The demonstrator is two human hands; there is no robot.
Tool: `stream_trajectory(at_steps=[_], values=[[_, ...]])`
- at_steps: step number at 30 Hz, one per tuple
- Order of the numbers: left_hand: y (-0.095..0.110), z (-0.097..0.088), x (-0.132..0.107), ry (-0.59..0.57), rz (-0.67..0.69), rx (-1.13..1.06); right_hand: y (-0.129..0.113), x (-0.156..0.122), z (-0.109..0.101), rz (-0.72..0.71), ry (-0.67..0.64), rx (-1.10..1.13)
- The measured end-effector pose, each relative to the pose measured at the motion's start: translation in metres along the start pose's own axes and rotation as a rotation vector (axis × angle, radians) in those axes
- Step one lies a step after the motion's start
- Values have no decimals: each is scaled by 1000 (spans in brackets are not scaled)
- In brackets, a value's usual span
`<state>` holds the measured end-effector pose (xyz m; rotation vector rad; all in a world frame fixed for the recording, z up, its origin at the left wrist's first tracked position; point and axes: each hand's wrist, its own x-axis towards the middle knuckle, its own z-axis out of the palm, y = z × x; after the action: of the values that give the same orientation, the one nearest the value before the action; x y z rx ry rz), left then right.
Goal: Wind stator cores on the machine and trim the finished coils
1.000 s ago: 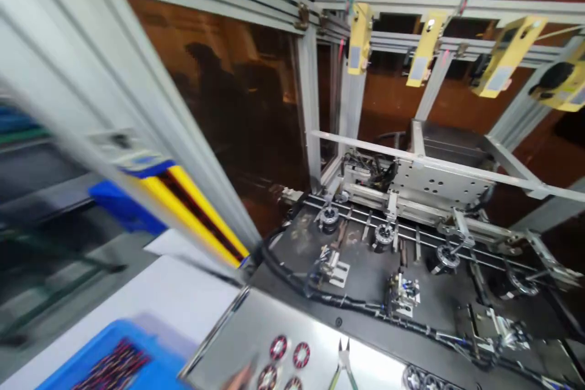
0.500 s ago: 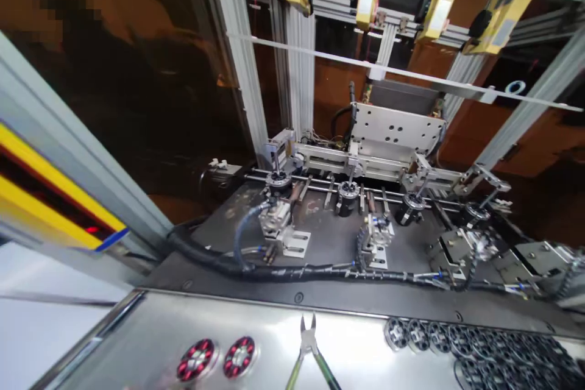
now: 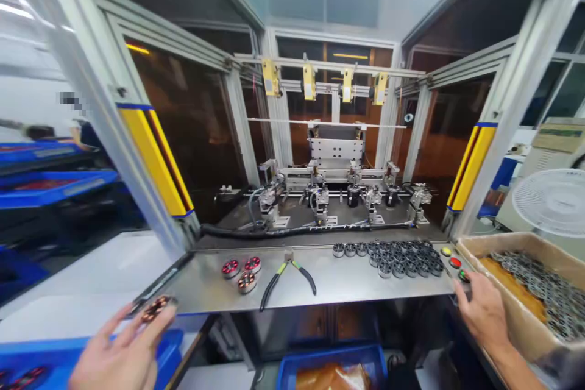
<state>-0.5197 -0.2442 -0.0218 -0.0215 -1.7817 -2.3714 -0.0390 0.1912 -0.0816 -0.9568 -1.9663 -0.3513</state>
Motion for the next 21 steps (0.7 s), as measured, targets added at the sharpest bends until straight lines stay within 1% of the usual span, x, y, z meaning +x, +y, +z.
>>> stream_trajectory(at_steps=[2, 3, 5, 7, 9, 10, 11, 12, 14, 15, 16, 18, 19, 21], values=[[16, -3, -31, 24, -211, -103, -4, 2, -2, 21, 45, 86], [21, -5, -48, 14, -269, -124, -6, 2, -3, 29, 71, 118], [30, -10, -82, -57, -239, -106, -14, 0, -8, 53, 124, 179], [36, -15, -117, -183, -155, -83, -32, -4, -17, 89, 171, 259], [43, -17, -155, -333, -60, -60, -63, -9, -33, 105, 172, 346], [47, -18, -175, -402, -12, -44, -84, -11, -45, 105, 138, 410], [50, -18, -195, -468, 38, -28, -107, -13, -59, 91, 74, 485], [54, -18, -214, -493, 103, -23, -132, -14, -76, 70, -18, 576], [60, -18, -246, -522, 226, -26, -180, -13, -113, 144, -363, 984], [62, -19, -259, -545, 268, -18, -201, -12, -130, 170, -529, 1135], [64, -20, -269, -572, 303, -11, -219, -10, -144, 178, -665, 1258], [64, -23, -282, -628, 351, 5, -247, -9, -164, 204, -915, 1416], [62, -24, -286, -644, 372, 7, -255, -9, -168, 224, -1025, 1468], [58, -25, -289, -660, 399, 1, -265, -13, -170, 292, -1217, 1534]])
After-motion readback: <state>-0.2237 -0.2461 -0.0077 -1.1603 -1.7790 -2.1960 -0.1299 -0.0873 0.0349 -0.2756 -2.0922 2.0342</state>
